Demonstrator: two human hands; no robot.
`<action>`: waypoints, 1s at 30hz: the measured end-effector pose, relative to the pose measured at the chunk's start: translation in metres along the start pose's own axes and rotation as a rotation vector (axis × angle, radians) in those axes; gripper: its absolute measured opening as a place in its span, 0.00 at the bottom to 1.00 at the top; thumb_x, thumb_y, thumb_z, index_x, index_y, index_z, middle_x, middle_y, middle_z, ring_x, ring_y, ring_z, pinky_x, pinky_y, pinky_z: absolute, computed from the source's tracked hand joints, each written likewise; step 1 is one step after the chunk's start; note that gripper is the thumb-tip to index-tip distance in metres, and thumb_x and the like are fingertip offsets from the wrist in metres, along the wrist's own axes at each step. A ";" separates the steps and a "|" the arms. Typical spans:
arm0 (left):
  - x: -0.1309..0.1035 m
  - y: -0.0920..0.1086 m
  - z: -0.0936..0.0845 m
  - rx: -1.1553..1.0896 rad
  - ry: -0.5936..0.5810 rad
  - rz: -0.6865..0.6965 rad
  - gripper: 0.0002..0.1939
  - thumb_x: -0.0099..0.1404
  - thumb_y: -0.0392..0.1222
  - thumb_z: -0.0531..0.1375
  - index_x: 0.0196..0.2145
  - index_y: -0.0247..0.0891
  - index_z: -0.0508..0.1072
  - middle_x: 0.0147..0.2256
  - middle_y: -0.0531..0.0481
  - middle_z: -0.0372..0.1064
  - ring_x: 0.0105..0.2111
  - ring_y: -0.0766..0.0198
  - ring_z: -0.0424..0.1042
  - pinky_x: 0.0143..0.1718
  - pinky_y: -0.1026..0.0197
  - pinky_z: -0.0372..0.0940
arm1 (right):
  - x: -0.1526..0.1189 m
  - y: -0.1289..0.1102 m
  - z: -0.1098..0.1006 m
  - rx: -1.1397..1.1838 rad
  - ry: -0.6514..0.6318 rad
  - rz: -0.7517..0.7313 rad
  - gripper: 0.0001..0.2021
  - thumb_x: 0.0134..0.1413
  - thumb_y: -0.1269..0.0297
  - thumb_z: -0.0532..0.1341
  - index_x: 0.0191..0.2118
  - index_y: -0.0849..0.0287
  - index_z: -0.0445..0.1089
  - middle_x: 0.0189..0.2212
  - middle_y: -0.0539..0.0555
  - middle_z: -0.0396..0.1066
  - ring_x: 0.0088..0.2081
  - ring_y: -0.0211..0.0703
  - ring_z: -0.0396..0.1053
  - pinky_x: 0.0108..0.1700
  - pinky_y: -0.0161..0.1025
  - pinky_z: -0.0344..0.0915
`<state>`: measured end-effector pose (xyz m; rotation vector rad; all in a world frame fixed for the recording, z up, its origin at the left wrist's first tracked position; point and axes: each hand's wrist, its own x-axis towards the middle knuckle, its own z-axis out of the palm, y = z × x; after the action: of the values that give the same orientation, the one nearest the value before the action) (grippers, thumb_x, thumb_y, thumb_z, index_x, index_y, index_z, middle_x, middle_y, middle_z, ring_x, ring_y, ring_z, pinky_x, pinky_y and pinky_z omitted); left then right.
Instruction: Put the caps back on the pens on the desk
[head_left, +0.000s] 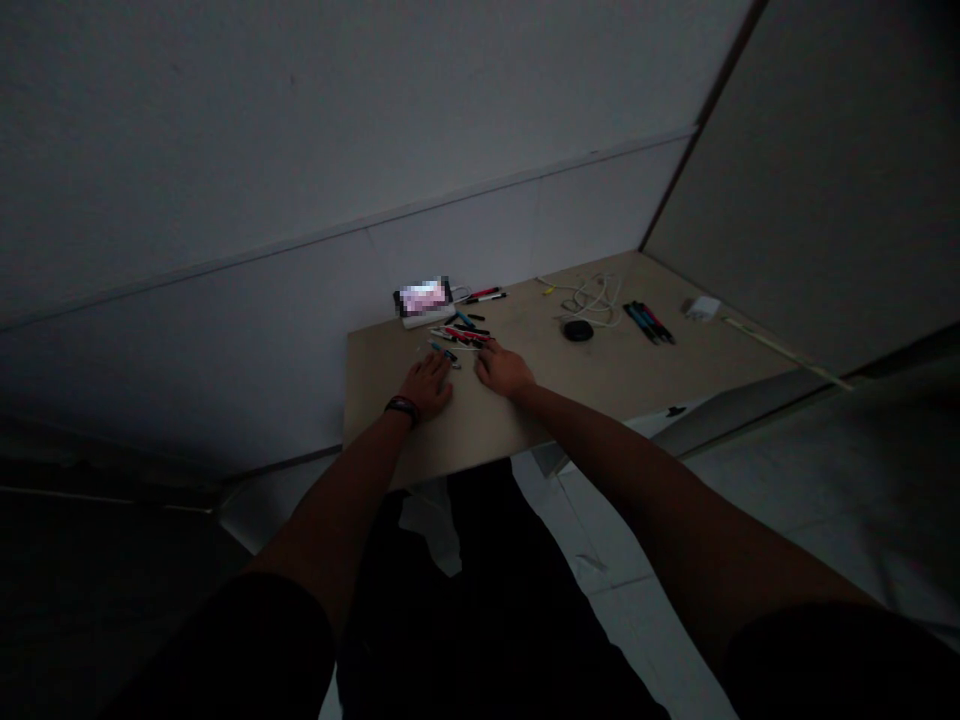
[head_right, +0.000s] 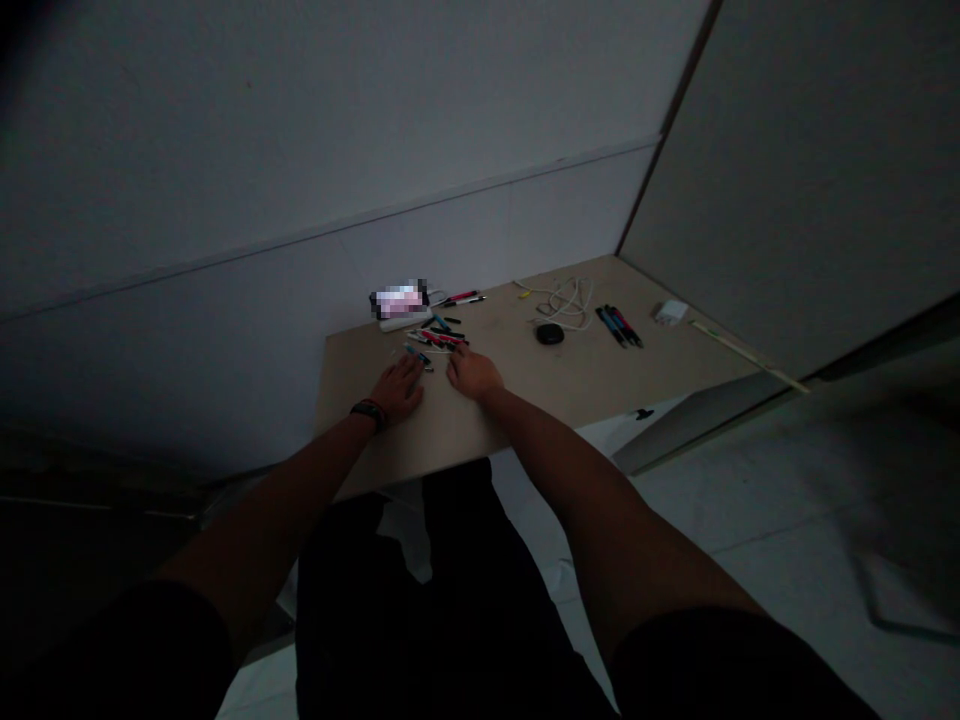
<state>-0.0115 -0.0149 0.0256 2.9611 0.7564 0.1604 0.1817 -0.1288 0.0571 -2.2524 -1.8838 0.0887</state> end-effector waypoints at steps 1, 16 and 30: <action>0.000 0.000 0.000 0.000 -0.003 0.004 0.33 0.71 0.48 0.49 0.70 0.33 0.53 0.72 0.39 0.43 0.71 0.45 0.42 0.68 0.42 0.45 | 0.000 0.000 0.000 0.001 0.001 -0.001 0.21 0.71 0.61 0.46 0.56 0.65 0.69 0.61 0.66 0.62 0.52 0.52 0.70 0.54 0.42 0.65; -0.002 0.003 -0.002 0.081 0.031 -0.077 0.34 0.70 0.48 0.50 0.69 0.31 0.54 0.72 0.37 0.44 0.71 0.48 0.45 0.68 0.46 0.48 | 0.002 0.000 0.008 -0.048 0.059 0.013 0.22 0.70 0.59 0.47 0.55 0.63 0.71 0.59 0.64 0.66 0.48 0.52 0.73 0.49 0.42 0.68; -0.001 0.005 -0.003 0.061 0.002 -0.131 0.32 0.71 0.47 0.50 0.68 0.31 0.56 0.70 0.38 0.49 0.70 0.49 0.49 0.68 0.46 0.50 | 0.008 0.007 0.017 0.011 0.080 0.111 0.20 0.71 0.63 0.46 0.57 0.59 0.70 0.58 0.63 0.66 0.47 0.52 0.73 0.48 0.43 0.68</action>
<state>-0.0104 -0.0197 0.0287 2.9550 0.9695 0.1343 0.1870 -0.1206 0.0401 -2.3163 -1.7147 0.0253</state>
